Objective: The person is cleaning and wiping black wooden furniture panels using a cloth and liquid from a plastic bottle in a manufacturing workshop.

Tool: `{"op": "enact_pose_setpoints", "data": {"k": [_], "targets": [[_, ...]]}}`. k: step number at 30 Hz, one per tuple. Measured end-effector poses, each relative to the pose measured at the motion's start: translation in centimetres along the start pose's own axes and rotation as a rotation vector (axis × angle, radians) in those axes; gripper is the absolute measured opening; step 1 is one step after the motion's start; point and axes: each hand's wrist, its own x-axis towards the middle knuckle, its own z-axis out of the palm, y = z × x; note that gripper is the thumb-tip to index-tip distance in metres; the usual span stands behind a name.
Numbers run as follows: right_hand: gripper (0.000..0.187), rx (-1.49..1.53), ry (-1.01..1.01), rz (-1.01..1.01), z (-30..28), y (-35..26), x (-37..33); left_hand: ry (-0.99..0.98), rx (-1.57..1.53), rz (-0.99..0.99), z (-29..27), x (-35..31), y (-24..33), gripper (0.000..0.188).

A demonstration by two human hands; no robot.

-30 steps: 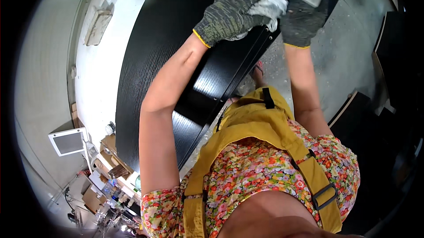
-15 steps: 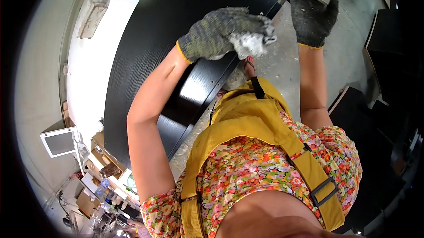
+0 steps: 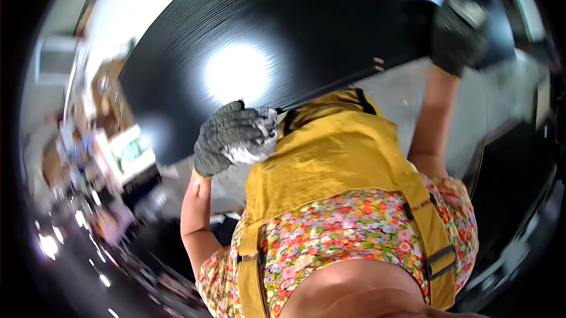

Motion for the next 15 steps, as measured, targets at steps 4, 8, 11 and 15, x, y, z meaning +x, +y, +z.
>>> {"op": "enact_pose_setpoints", "data": {"k": [4, 8, 11, 15], "targets": [[0.015, 0.153, 0.207, -0.052, 1.4, 3.4, -2.4, 0.79, 0.077, -0.589, 4.3, -13.5, -3.6, 0.037], [0.036, -0.51, 0.315, -0.31, 1.0, 1.3, -3.0, 1.066, 0.05, -0.903, -0.3, -18.1, -5.8, 0.042], [0.037, -0.472, 0.286, -0.225, 0.2, 1.6, -2.2, 1.184, 0.157, -0.752, -2.5, -15.0, -7.0, 0.041], [0.038, -0.466, 0.179, -0.079, 1.0, 1.7, -1.8, 0.636, 0.765, -0.251, 0.9, 1.3, -7.4, 0.031]]}}
